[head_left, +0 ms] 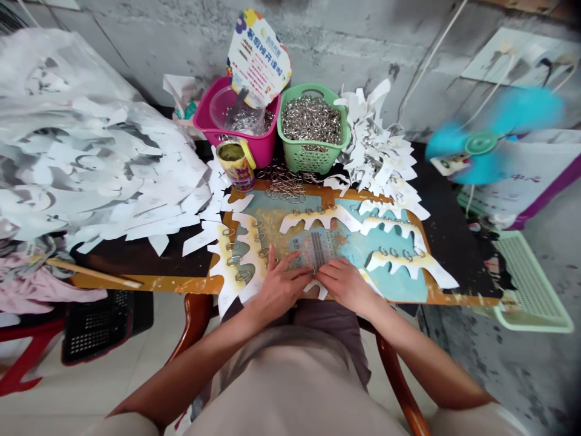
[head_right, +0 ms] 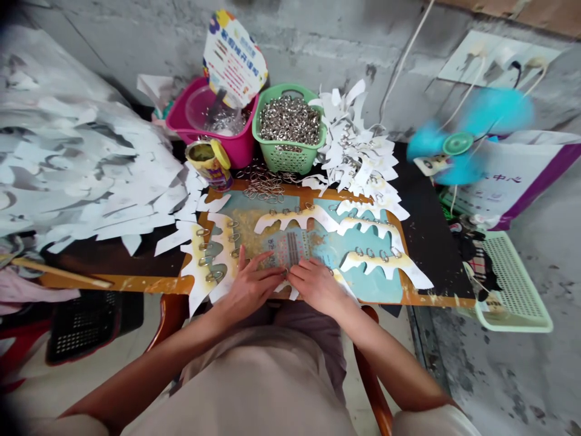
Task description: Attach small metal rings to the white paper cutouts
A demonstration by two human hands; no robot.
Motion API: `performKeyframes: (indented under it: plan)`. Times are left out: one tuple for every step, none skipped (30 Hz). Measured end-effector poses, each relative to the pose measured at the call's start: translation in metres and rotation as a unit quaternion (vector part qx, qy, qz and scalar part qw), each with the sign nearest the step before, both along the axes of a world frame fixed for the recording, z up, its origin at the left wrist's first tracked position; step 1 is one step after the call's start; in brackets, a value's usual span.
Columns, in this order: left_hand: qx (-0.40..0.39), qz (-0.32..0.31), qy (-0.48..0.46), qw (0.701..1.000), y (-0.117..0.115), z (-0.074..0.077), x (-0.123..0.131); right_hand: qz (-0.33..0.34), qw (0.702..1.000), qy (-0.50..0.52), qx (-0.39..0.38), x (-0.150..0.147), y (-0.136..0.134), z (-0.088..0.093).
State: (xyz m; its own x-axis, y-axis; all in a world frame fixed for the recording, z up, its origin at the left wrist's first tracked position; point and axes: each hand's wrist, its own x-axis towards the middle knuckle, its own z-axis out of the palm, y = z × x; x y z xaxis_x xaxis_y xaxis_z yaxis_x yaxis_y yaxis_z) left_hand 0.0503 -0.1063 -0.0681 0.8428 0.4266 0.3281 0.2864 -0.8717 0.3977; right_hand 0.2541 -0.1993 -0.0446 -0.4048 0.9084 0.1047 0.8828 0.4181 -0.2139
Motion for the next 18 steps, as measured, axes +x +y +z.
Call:
performKeyframes:
  plan:
    - [0.002, 0.001, 0.0, 1.0, 0.0, 0.0, 0.0, 0.005, 1.0, -0.015, 0.009, 0.0, -0.001, -0.001]
    - [0.004, 0.001, 0.002, 1.0, 0.0, 0.0, 0.0, 0.006, 0.999, -0.031, 0.019, -0.001, -0.003, -0.002]
    - [0.005, 0.002, 0.003, 1.0, 0.0, 0.0, 0.0, 0.002, 0.999, -0.043, 0.027, -0.002, -0.006, -0.003]
    - [0.007, 0.001, 0.004, 1.0, 0.0, -0.001, 0.0, -0.005, 0.998, -0.051, 0.033, -0.003, -0.009, -0.002]
    - [0.01, 0.0, 0.004, 1.0, -0.001, -0.001, 0.0, -0.015, 0.998, -0.054, 0.034, -0.005, -0.012, -0.001]
    - [0.014, -0.002, 0.004, 1.0, -0.001, -0.002, 0.0, -0.028, 0.998, -0.054, 0.032, -0.007, -0.015, 0.0]
    - [0.017, -0.005, 0.004, 1.0, -0.001, -0.002, 0.0, -0.043, 0.997, -0.052, 0.025, -0.009, -0.017, 0.002]
    - [0.02, -0.008, 0.006, 1.0, -0.001, -0.003, -0.001, -0.056, 0.997, -0.048, 0.016, -0.011, -0.02, 0.004]
    - [0.023, -0.013, 0.01, 1.0, -0.002, -0.002, -0.001, -0.065, 0.997, -0.041, 0.009, -0.013, -0.022, 0.005]
    - [0.026, -0.016, 0.016, 0.999, -0.002, -0.002, -0.001, -0.07, 0.997, -0.029, 0.007, -0.015, -0.024, 0.006]
    - [0.028, -0.019, 0.022, 0.999, -0.002, -0.001, -0.002, -0.075, 0.997, -0.011, 0.014, -0.017, -0.026, 0.007]
    - [0.031, -0.021, 0.027, 0.999, -0.002, 0.0, -0.002, -0.082, 0.996, 0.013, 0.027, -0.018, -0.028, 0.006]
    - [0.034, -0.022, 0.031, 0.999, -0.002, 0.001, -0.002, -0.091, 0.994, 0.039, 0.042, -0.019, -0.029, 0.005]
    - [0.037, -0.023, 0.033, 0.999, -0.002, 0.002, -0.002, -0.099, 0.992, 0.063, 0.054, -0.021, -0.03, 0.003]
    - [0.039, -0.024, 0.033, 0.998, -0.003, 0.002, -0.002, -0.104, 0.989, 0.083, 0.061, -0.022, -0.031, 0.001]
    - [0.042, -0.026, 0.032, 0.998, -0.003, 0.003, -0.001, -0.108, 0.987, 0.098, 0.061, -0.023, -0.031, -0.001]
    - [0.043, -0.028, 0.031, 0.998, -0.003, 0.002, -0.001, -0.111, 0.986, 0.108, 0.057, -0.025, -0.031, -0.003]
    - [0.044, -0.03, 0.029, 0.998, -0.003, 0.002, -0.001, -0.117, 0.985, 0.115, 0.051, -0.026, -0.031, -0.005]
